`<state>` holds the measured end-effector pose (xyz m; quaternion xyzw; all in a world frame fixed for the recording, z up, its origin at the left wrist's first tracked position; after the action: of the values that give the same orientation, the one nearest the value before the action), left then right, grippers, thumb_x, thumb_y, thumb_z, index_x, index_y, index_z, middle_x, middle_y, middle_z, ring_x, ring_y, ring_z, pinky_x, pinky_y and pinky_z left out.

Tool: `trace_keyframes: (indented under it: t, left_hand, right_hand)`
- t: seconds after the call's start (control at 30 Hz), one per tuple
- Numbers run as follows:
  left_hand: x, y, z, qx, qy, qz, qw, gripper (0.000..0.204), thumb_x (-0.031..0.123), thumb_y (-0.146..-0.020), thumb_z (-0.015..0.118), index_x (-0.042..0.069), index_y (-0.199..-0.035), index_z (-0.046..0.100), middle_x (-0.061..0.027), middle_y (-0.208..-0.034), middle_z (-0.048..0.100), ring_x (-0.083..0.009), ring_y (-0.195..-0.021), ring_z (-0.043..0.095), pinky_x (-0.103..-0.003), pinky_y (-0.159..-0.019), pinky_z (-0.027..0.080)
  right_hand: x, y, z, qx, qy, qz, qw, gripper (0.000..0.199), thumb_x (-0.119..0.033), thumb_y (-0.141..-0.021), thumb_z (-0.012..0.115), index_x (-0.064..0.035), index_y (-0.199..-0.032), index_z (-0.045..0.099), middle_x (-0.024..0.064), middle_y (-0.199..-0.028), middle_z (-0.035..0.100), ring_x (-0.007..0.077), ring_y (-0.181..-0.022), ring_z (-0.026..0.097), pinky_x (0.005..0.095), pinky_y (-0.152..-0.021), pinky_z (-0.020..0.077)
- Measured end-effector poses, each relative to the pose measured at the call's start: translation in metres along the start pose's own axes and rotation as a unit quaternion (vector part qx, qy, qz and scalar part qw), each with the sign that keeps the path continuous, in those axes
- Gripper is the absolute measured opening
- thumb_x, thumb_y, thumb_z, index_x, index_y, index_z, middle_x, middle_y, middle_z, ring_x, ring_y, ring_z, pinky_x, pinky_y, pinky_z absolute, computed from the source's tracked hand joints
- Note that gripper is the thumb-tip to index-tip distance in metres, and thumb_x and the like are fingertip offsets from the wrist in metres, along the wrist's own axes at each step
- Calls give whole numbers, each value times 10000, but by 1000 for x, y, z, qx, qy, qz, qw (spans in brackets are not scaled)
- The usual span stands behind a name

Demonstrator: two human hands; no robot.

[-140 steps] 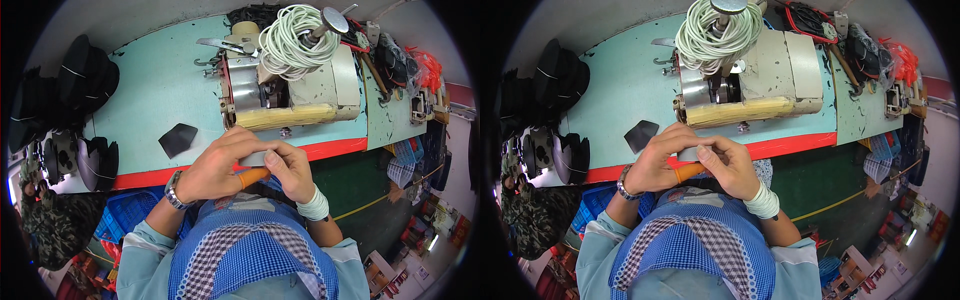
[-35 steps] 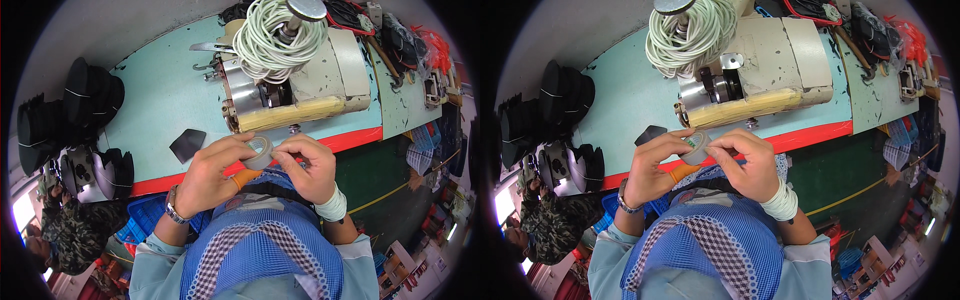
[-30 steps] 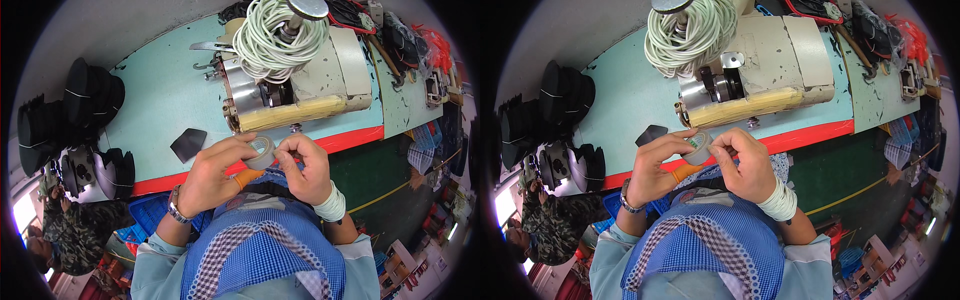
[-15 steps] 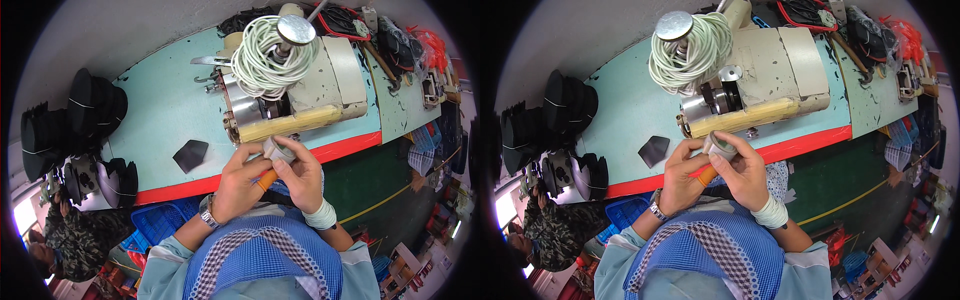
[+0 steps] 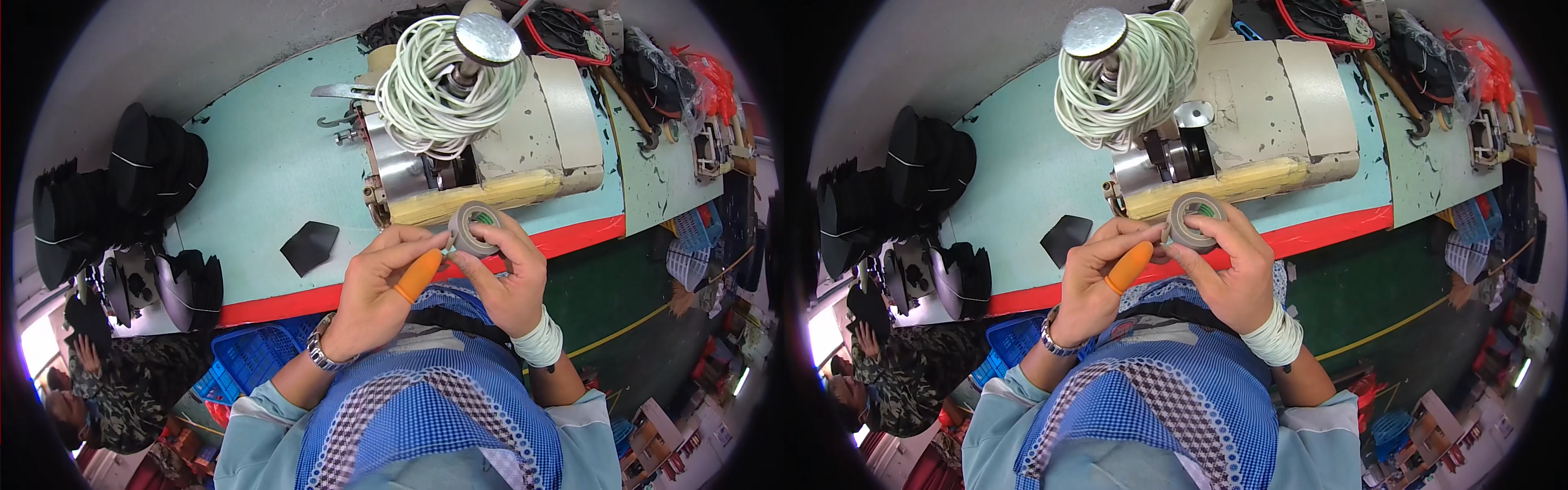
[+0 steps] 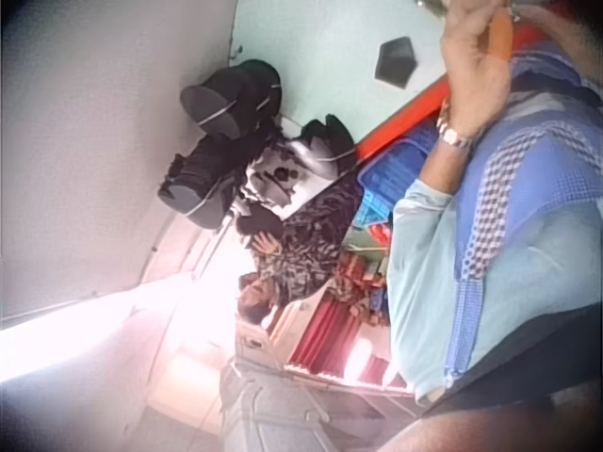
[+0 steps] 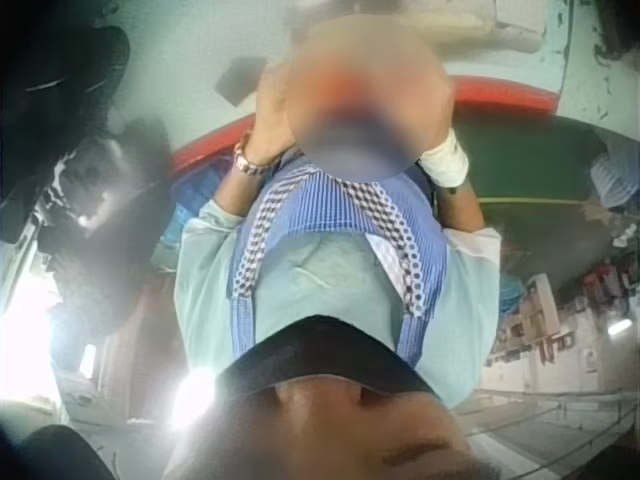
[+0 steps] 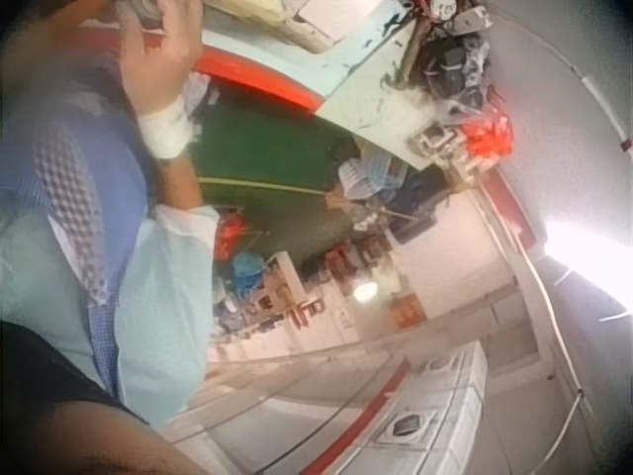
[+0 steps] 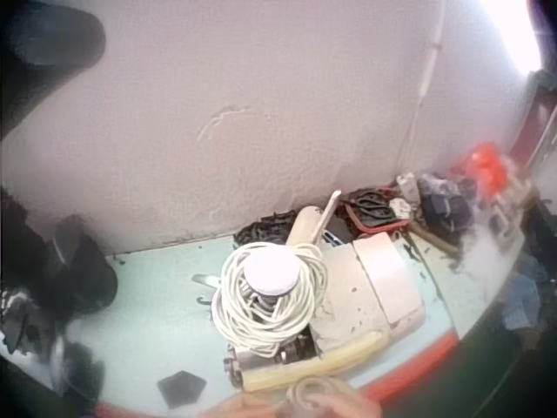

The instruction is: The person thins the edges of a leather piece using an industrial skiving machine.

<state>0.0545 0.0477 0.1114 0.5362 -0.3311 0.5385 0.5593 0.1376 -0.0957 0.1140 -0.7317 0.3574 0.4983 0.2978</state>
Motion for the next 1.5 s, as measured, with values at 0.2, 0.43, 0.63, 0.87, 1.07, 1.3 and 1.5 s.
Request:
trace_keyframes:
  t: [0.2, 0.43, 0.63, 0.87, 1.07, 1.3, 1.5]
  left_hand:
    - [-3, -8, -7, 34, 165, -137, 976, 213, 31, -872, 603, -91, -1046, 597, -151, -962, 633, -164, -848, 638, -268, -750, 542]
    - [3, -14, -15, 18, 99, -164, 981, 175, 14, -835, 640, -102, -961, 603, -146, -855, 662, -161, -753, 656, -260, -664, 552]
    - [4, -21, -24, 59, -11, -115, 992, 134, 43, -848, 634, -70, -914, 605, -112, -806, 649, -121, -682, 627, -232, -606, 519]
    - [-7, -37, -26, 41, 4, -110, 993, 163, 78, -866, 621, -76, -917, 604, -90, -802, 643, -118, -691, 624, -233, -611, 520]
    - [-13, -37, -24, 45, 128, -136, 981, 202, 53, -872, 597, -106, -997, 611, -172, -870, 651, -200, -762, 657, -328, -697, 580]
    - [-12, -39, -22, 64, 96, -167, 979, 190, 33, -865, 600, -114, -984, 614, -173, -863, 655, -199, -712, 661, -312, -666, 583]
    - [-16, -42, -26, 45, 40, -158, 986, 194, 61, -865, 615, -117, -943, 605, -139, -813, 648, -164, -690, 657, -258, -640, 562]
  right_hand:
    - [-4, -4, -1, -12, 44, -24, 999, 348, -61, -696, 767, 26, -994, 609, 172, -1000, 617, 257, -892, 635, 314, -748, 512]
    - [-10, -13, -6, -51, 118, -83, 988, 405, -157, -653, 811, 12, -970, 624, 155, -964, 628, 270, -818, 646, 311, -675, 526]
    - [-8, -19, -13, -88, 139, -45, 985, 368, -173, -684, 787, -13, -977, 630, 136, -909, 629, 265, -749, 646, 304, -609, 521]
    - [-1, -32, -15, -105, 243, -149, 953, 346, -108, -749, 724, 15, -1029, 562, 146, -924, 631, 280, -735, 648, 321, -598, 529]
    - [5, -28, -12, -125, 236, -210, 941, 353, -58, -762, 696, 42, -1049, 516, 174, -965, 622, 292, -773, 657, 319, -612, 547]
    - [6, -27, -13, -124, 256, -253, 925, 370, -65, -761, 697, 52, -1063, 517, 177, -967, 620, 279, -755, 660, 314, -605, 545]
    - [1, -33, -16, -164, 270, -247, 916, 431, -76, -735, 701, 47, -1112, 532, 159, -961, 618, 273, -760, 652, 317, -636, 541]
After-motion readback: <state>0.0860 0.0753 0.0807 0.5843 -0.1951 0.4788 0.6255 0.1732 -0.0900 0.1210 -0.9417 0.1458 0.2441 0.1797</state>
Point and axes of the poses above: each hand's wrist, its own y-axis away from the middle knuckle, its own z-axis out of the palm, x = y × z, the point moved 3 cm from there along -y, towards the middle knuckle
